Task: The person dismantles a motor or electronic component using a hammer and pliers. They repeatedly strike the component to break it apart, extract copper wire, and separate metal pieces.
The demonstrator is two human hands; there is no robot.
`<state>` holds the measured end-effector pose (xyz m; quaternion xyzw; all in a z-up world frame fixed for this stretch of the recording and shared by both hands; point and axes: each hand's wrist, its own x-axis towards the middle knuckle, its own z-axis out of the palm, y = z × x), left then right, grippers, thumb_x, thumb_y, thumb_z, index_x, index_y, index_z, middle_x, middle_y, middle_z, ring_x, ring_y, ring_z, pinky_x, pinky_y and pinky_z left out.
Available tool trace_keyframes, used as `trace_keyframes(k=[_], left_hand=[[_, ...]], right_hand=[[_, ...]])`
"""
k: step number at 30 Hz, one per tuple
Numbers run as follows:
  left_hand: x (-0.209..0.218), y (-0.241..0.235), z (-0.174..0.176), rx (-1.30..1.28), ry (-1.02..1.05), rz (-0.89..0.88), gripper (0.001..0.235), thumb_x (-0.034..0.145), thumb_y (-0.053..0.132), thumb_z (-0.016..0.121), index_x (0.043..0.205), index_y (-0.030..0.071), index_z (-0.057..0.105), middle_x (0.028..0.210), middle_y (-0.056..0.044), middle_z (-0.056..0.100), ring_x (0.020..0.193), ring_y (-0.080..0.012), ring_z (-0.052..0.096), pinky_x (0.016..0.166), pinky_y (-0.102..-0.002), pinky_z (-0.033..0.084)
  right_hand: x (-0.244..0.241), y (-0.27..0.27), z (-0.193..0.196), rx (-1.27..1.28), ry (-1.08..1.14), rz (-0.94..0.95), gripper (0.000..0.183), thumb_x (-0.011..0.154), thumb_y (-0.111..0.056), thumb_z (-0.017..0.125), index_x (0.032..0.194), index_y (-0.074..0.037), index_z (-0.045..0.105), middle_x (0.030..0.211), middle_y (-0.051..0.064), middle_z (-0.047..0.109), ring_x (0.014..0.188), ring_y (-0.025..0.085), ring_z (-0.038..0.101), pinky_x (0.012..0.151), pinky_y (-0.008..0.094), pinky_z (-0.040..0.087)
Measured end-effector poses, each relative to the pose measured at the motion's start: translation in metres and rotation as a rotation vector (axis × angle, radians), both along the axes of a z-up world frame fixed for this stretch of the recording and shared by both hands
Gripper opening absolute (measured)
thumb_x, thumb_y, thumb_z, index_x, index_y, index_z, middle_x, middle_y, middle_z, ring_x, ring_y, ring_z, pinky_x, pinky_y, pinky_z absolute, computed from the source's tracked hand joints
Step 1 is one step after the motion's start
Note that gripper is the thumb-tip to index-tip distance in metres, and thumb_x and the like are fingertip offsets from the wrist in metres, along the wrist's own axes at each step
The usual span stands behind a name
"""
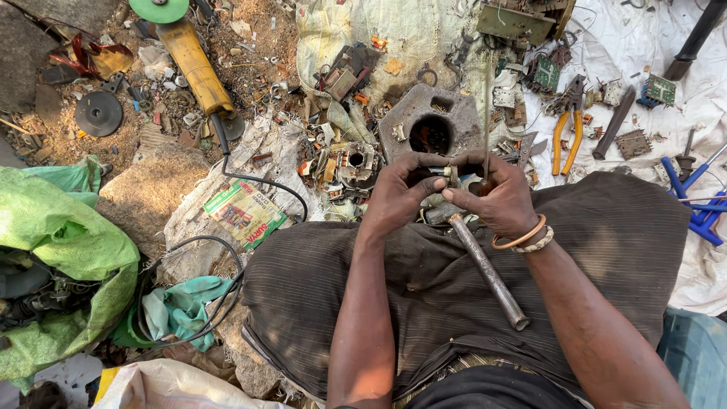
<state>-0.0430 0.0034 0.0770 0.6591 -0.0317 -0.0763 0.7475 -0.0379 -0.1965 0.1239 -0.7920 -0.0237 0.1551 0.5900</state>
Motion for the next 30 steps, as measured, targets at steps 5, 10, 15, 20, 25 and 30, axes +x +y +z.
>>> trace_keyframes(k=[5,10,15,20,25,30], left_hand=[[-0.002,-0.003,0.001,-0.074,0.068,0.009,0.029,0.088,0.005,0.078,0.116,0.006,0.075,0.110,-0.009,0.076,0.099,-0.0161,0.072,0.085,-0.030,0.063],[0.001,0.005,-0.002,-0.113,0.100,0.174,0.023,0.090,0.007,0.074,0.113,0.007,0.074,0.111,-0.009,0.076,0.098,-0.0168,0.076,0.084,-0.031,0.065],[0.006,0.007,-0.016,-0.483,0.182,0.242,0.032,0.086,0.010,0.080,0.115,0.002,0.071,0.107,-0.017,0.075,0.091,-0.0220,0.075,0.081,-0.035,0.067],[0.008,-0.006,-0.036,-0.901,0.209,0.380,0.031,0.092,0.018,0.072,0.117,0.003,0.064,0.109,-0.014,0.070,0.098,-0.0249,0.072,0.085,-0.042,0.063],[0.014,-0.010,-0.059,-1.007,0.330,0.787,0.022,0.100,0.028,0.056,0.109,0.008,0.059,0.097,-0.008,0.066,0.090,-0.0232,0.069,0.078,-0.041,0.059],[0.020,0.001,-0.068,-1.039,0.359,0.879,0.023,0.101,0.031,0.055,0.101,0.009,0.060,0.087,-0.007,0.064,0.077,-0.0214,0.065,0.065,-0.037,0.053]], right_hand=[[0.000,-0.002,-0.008,0.213,0.068,-0.020,0.047,0.080,-0.013,0.087,0.122,-0.004,0.067,0.102,0.003,0.071,0.071,0.001,0.060,0.056,0.016,0.048],[0.003,-0.010,-0.011,0.060,-0.095,-0.095,0.047,0.082,-0.007,0.088,0.121,0.000,0.064,0.102,0.004,0.069,0.078,0.004,0.064,0.064,0.017,0.056],[0.004,-0.035,-0.028,0.665,0.250,-0.165,0.043,0.084,-0.005,0.079,0.124,0.002,0.064,0.107,0.012,0.071,0.077,0.014,0.061,0.048,0.018,0.048],[0.000,-0.083,-0.080,0.864,0.539,-0.359,0.036,0.092,-0.010,0.061,0.126,0.001,0.061,0.118,0.021,0.073,0.113,0.031,0.074,0.059,0.022,0.050],[0.013,-0.082,-0.101,0.568,0.470,-0.777,0.025,0.101,-0.021,0.054,0.122,-0.008,0.060,0.115,0.012,0.071,0.101,0.026,0.074,0.058,0.030,0.048],[0.091,0.086,0.031,0.681,0.177,-0.506,0.047,0.105,-0.021,0.062,0.145,-0.005,0.043,0.153,0.015,0.054,0.120,0.025,0.072,0.056,0.022,0.057]])
